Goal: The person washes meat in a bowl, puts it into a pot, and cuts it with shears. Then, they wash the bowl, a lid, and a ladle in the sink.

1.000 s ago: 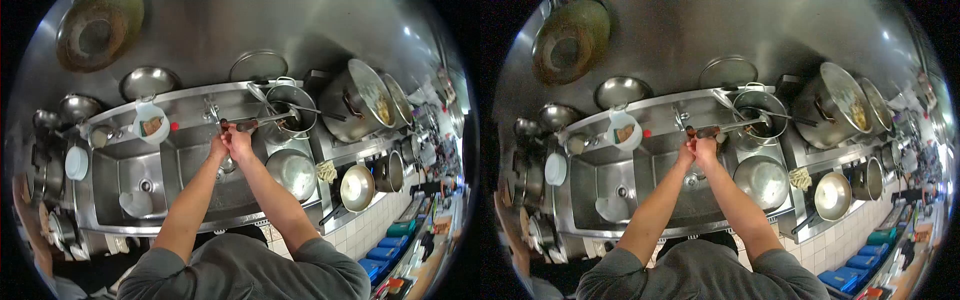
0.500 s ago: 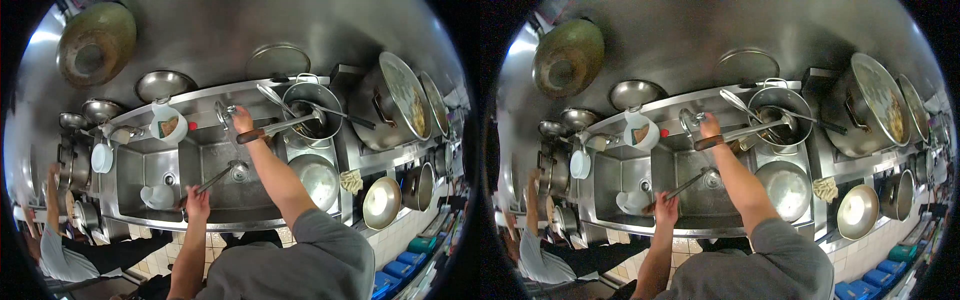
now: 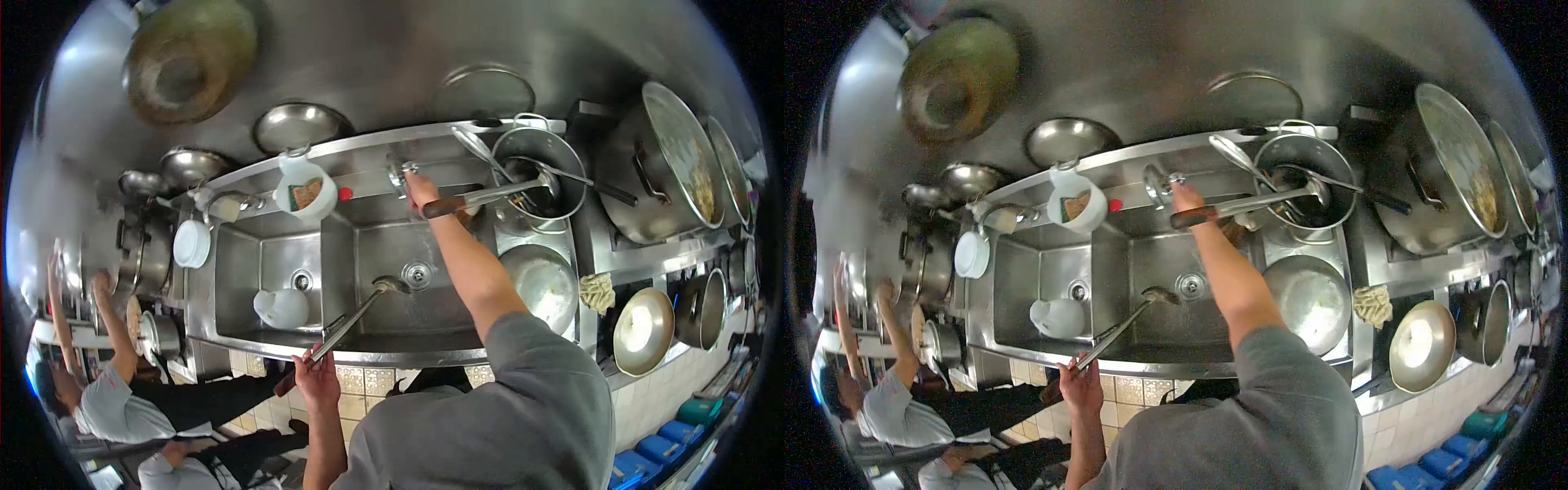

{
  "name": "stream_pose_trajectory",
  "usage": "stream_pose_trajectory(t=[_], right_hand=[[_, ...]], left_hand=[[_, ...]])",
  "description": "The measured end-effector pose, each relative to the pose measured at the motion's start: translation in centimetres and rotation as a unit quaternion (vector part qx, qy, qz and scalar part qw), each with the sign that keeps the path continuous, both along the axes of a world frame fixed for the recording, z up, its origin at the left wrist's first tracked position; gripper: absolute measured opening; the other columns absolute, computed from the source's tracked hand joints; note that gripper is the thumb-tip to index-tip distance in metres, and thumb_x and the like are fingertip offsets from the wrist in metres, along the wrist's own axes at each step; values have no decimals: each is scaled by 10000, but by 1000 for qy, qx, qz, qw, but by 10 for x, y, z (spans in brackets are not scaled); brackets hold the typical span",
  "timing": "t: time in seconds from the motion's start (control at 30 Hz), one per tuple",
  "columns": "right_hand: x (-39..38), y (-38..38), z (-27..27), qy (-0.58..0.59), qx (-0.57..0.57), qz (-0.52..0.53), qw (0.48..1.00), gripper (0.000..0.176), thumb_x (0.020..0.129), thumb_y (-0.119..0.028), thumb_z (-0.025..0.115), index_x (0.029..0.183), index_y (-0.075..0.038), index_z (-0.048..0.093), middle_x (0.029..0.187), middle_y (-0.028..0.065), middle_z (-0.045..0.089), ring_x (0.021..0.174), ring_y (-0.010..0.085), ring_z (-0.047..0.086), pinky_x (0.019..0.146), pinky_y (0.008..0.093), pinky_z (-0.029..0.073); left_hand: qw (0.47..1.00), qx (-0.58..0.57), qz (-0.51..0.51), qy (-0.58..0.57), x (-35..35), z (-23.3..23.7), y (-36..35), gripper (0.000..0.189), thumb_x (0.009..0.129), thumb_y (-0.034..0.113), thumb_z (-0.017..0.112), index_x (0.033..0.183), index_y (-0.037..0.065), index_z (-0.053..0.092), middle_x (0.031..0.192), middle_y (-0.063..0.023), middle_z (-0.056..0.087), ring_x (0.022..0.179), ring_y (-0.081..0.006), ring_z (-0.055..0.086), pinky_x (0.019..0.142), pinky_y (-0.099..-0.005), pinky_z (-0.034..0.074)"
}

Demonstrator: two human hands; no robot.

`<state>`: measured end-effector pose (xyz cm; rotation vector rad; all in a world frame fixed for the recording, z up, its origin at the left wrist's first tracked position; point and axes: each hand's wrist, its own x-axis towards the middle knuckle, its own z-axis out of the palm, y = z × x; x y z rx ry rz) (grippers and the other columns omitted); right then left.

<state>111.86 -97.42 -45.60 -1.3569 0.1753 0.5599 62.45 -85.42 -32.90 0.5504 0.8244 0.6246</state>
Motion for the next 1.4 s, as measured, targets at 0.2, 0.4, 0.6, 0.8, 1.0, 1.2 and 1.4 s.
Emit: stream_pose_trajectory(t=[0.2,0.4,0.6,0.8,1.0,1.2,1.4], right_hand=[[-219,-40,-42,201,87,81,972,228,994,-255,576,813,-119,549,673,28,553,459,139,458,428,318,380],[-365,-22,99,276,151,263,912,388,976,-501,619,988,-118,683,853,29,668,710,154,623,631,344,502],[-396,-5,146,262,225,268,899,264,962,-383,622,981,-125,669,967,70,706,874,199,668,776,319,513],[-434,-39,141,362,322,106,868,104,957,-131,603,991,-49,548,694,-11,488,539,88,478,500,261,404],[-482,-74,159,24,-5,159,987,231,967,-106,596,1182,-49,532,703,-7,505,498,93,469,444,265,370],[-431,-90,149,-122,-198,233,944,262,947,-120,639,1180,-32,558,672,25,547,535,123,525,499,283,420],[-394,-73,79,-224,-286,171,916,220,902,-206,716,909,-15,608,732,75,594,682,194,582,680,364,478]], left_hand=[[997,65,-31,6,-11,24,7,477,1061,443,462,1219,-1,541,1324,-154,567,1293,-287,517,1148,-480,411],[937,285,-198,-39,-21,27,1,228,1038,116,554,1241,18,591,1394,-138,550,1291,-224,534,1115,-408,421],[808,401,-421,-101,-54,92,10,410,964,46,657,1369,32,586,1380,-109,611,1259,-175,563,1076,-352,452],[704,456,-545,-6,-133,79,85,423,970,173,674,1358,25,600,1308,-128,667,1198,-207,627,1048,-347,487],[862,399,-209,233,-255,-103,184,269,974,192,662,1181,23,687,1037,-86,717,895,-176,674,793,-311,557],[428,473,-316,703,-499,-292,195,295,914,268,564,941,46,756,991,-153,749,880,-307,726,764,-420,576],[733,-41,-159,660,-554,-229,66,384,902,388,675,1065,49,750,1132,-178,728,1077,-280,699,890,-373,565]])
